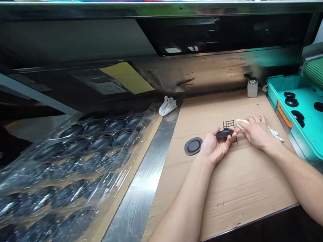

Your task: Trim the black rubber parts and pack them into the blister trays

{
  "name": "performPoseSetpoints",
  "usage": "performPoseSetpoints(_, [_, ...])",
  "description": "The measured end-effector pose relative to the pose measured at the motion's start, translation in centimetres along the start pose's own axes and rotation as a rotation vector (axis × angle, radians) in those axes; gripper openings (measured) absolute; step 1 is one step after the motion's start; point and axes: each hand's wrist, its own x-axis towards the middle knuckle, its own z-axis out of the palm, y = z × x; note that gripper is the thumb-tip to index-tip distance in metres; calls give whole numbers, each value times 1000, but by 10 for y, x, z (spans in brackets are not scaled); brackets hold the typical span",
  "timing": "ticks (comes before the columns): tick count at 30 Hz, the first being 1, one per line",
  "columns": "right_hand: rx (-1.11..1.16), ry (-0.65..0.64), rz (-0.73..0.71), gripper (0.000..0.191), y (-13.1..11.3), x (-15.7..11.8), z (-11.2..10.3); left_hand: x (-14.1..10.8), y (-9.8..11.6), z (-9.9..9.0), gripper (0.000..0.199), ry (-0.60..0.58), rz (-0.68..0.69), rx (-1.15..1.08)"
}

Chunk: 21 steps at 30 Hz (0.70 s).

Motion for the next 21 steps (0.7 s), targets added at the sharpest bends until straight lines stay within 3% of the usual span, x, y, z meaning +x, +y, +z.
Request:
performPoseSetpoints(5, [109, 209, 118, 46, 6, 0, -1, 0, -2, 2, 52, -14, 44, 40])
performPoseSetpoints(10, [157, 183, 167, 45, 8, -2, 0, -1, -2, 1, 57, -41, 88, 99])
performPoseSetpoints(14, [128, 136, 205, 42, 14, -4, -22, 0, -4, -1, 57, -32, 116, 153])
performPoseSetpoints(17, [-13, 28, 306, 43, 20, -9, -48, 3, -7, -2, 59, -35, 144, 216])
performPoseSetpoints(21, [-132, -268, 470, 39, 25, -20, -66, 4, -9, -1, 56, -42, 145, 262])
